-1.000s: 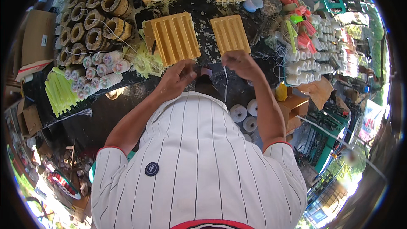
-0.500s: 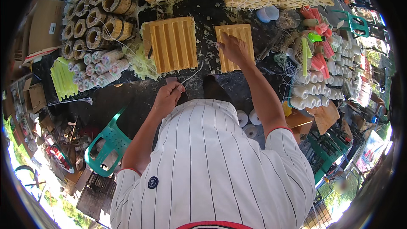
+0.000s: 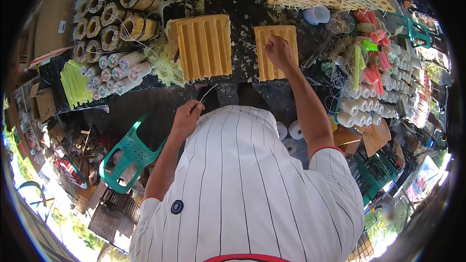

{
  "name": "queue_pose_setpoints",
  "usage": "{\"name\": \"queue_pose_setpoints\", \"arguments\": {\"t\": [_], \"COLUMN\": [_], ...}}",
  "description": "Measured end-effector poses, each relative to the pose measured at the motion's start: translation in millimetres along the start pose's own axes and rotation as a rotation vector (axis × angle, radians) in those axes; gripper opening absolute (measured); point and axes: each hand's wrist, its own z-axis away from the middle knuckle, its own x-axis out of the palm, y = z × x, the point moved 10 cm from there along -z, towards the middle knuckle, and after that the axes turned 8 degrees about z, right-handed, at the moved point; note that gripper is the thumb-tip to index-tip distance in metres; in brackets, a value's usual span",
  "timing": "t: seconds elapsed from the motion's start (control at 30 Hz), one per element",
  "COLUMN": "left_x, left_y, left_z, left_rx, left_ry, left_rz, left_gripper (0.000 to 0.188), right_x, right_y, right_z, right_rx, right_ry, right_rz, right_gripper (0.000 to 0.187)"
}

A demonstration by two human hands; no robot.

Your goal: The person cuts a yellow corrugated block into smaller pieces using a knife, then inserts green plastic strips into the grooves. The person ties the assembled pieces together with white string and places them on the work surface.

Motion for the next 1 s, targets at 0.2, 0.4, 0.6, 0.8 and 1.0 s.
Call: {"name": "queue_pose_setpoints", "arguments": {"t": [0.2,0.4,0.6,0.8,1.0], "left_x": [-8,-16,6,20,61], "left_y": [10,-4,20,31,51], "left_z": [-5,-4,-10,-19,-29], "left_rx": [-0.033,-0.045,0.026,0.015,0.115], "left_ry": [-0.016,-0.020,-0.128,-0.158,-0.299], "left_rz": [-0.096,-0.107,-0.202,-0.220,-0.321], "left_gripper": [0.021,0.021,0.021,0.021,0.022], "right_x": [3,45,18,20,-63], "right_y": [-33,-13,19,27,13], "right_z": [16,130,110,170,52], "right_rx": [-0.207,-0.322,-0.002,-0.020,-0.166], "right_ry": [0.004,-0.696,-0.356,-0.603,0.272], "right_rz": [0.518,0.475,0.417,0.379,0.317], "right_gripper": [0.046,0.043,0.042,0.035,0.062]}}
